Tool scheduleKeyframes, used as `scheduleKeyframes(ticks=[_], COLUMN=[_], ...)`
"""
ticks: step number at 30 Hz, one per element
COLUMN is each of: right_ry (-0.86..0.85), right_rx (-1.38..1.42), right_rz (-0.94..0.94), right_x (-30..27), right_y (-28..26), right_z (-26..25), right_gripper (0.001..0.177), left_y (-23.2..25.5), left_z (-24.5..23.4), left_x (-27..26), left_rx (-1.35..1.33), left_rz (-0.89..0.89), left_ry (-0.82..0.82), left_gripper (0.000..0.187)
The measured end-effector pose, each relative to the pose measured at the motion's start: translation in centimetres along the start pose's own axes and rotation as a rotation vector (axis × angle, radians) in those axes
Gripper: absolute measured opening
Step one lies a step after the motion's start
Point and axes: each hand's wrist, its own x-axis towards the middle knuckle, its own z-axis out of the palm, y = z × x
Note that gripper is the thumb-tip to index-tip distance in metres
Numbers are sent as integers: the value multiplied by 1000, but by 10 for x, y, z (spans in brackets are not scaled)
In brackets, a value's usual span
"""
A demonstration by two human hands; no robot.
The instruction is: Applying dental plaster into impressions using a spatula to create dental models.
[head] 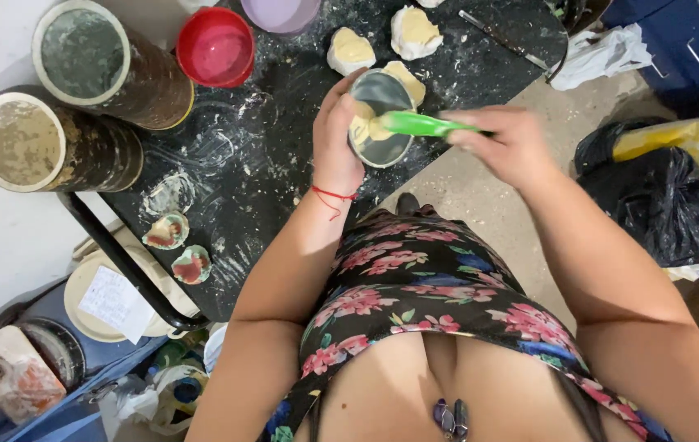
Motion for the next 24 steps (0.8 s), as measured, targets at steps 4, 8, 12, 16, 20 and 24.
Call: scheduleKeyframes(ticks=[4,8,12,16,20,24], right_ry=[-74,-161,98,-415,142,263], right_rx=[338,-112,-772,-1135,-1012,-916], right_rz=[606,620,-243,496,-179,-429], right_x=[19,18,16,39,21,44], right_y=[1,-31,-26,-88,-75,-69], right_z=[5,-29,-32,8,31,21], right_gripper=[21,31,22,29,26,14], left_y=[-12,-26,-35,-27,-27,-30], left_z=[1,-21,-17,-3,-9,-15], left_x=[6,14,13,12,16,19], left_rx=[23,4,270,301,213,270], left_rz=[66,177,248,351,453,433], left_ry=[-22,106,91,99,85,23], left_gripper=[51,49,60,58,61,57])
